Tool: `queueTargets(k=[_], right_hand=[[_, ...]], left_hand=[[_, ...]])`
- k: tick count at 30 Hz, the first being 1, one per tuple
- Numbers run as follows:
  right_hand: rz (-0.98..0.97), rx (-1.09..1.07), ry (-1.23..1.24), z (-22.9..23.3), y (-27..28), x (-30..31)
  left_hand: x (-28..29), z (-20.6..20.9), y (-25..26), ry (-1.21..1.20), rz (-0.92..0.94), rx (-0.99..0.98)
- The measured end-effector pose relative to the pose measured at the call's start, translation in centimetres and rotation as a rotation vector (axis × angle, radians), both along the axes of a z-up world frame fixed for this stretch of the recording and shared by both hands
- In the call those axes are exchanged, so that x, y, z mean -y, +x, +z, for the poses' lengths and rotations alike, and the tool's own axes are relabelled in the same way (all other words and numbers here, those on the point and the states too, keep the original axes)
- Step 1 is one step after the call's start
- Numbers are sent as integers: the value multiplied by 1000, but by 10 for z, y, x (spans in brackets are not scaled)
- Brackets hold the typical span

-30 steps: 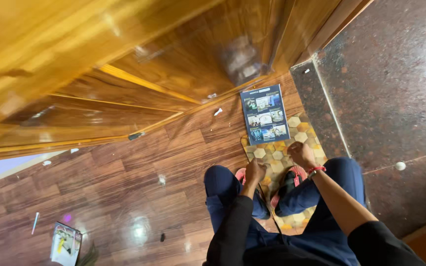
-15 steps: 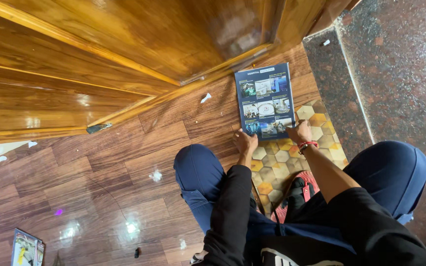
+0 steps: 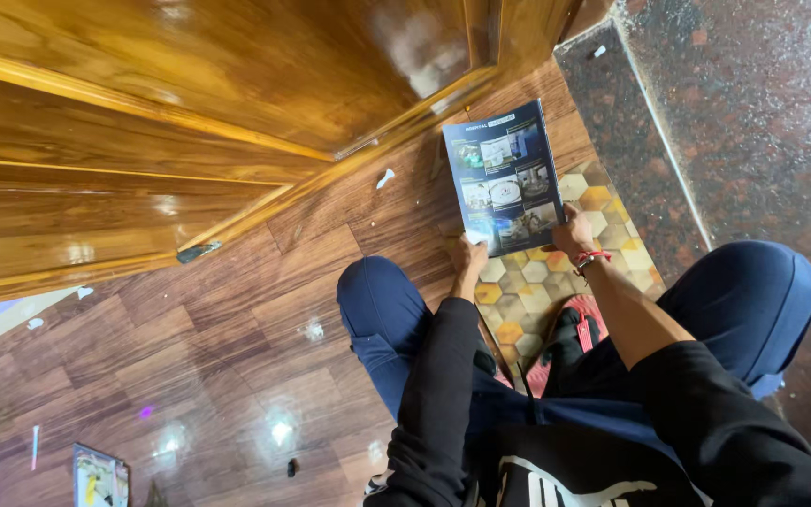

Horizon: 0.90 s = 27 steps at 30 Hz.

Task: The person gathers several brochures and papers from the floor, stacks them together, and places the stack onto a desk.

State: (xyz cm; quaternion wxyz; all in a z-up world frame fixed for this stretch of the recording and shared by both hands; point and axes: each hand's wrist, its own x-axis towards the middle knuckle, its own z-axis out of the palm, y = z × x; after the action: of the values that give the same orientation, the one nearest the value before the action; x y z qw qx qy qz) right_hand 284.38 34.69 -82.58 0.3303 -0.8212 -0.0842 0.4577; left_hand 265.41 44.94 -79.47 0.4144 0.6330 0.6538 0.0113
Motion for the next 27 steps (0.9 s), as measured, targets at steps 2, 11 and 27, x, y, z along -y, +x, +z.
queueTargets(k=[2,11,27], right_hand=[[-73,-178,195,36,2,12],[-148,-233,212,314,-16,82],[87,-122,307,665,-57,159]], left_hand=[[5,38,-6,18,-26,149],[64,282,-58,-96,-39,294],[133,631,-120,-124,52,709]])
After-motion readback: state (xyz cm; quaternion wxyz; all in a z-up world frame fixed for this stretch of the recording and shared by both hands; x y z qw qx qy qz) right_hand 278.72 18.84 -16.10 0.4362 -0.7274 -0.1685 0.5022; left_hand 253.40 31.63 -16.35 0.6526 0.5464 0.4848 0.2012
